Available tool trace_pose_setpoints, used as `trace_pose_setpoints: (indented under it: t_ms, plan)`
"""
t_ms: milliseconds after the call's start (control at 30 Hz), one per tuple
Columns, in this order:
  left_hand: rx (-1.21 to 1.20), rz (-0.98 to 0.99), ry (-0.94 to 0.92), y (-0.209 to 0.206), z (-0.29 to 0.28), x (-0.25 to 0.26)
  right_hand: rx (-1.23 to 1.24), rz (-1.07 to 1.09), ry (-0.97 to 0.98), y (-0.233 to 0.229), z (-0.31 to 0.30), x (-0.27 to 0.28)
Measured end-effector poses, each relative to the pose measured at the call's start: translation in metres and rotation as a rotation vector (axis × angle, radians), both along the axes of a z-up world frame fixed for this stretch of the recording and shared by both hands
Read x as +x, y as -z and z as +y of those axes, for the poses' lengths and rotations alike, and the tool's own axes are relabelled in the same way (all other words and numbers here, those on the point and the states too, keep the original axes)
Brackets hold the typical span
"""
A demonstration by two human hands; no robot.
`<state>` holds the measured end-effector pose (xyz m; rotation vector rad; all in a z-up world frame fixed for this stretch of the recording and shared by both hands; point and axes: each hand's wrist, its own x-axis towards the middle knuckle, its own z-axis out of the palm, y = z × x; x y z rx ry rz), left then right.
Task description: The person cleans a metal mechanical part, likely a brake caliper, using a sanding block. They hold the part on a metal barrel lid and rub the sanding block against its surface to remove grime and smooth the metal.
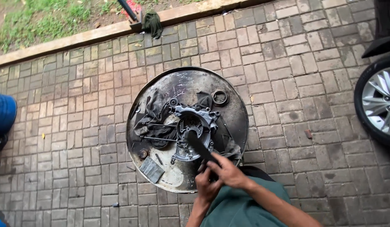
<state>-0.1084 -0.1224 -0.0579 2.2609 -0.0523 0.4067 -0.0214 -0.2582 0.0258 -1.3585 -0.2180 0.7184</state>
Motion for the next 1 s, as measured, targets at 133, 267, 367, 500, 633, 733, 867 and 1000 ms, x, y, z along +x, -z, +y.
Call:
trace_pose_setpoints:
  t_ms: [133, 267, 367, 500, 633, 733, 867, 1000]
  plan:
    - [0.012, 0.084, 0.332, -0.057, -0.008, 0.058, -0.377, 0.041, 0.202, 0.03, -0.044, 0.041]
    - [0.005, 0.016, 0.275, -0.089, 0.014, 0.098, -0.296, 0.037, 0.464, 0.007, -0.075, 0.089]
    - [-0.019, -0.084, 0.099, -0.062, 0.051, 0.145, -0.432, -0.05, 0.362, -0.028, -0.071, 0.112]
    - [0.081, -0.314, -0.046, -0.053, 0.088, 0.217, -0.698, -0.234, 0.199, -0.061, -0.031, 0.122]
    - [0.077, -0.326, -0.009, -0.056, 0.092, 0.258, -0.793, -0.294, 0.197, -0.021, -0.018, 0.127]
    - [0.074, -0.299, 0.039, -0.048, 0.093, 0.267, -0.661, -0.178, 0.192, -0.008, -0.036, 0.111]
    - [0.054, -0.255, -0.027, -0.041, 0.09, 0.276, -0.761, -0.09, 0.154, 0.011, -0.077, 0.092]
    - [0.001, -0.193, -0.092, -0.054, 0.102, 0.282, -0.661, 0.115, 0.346, 0.032, -0.094, 0.078]
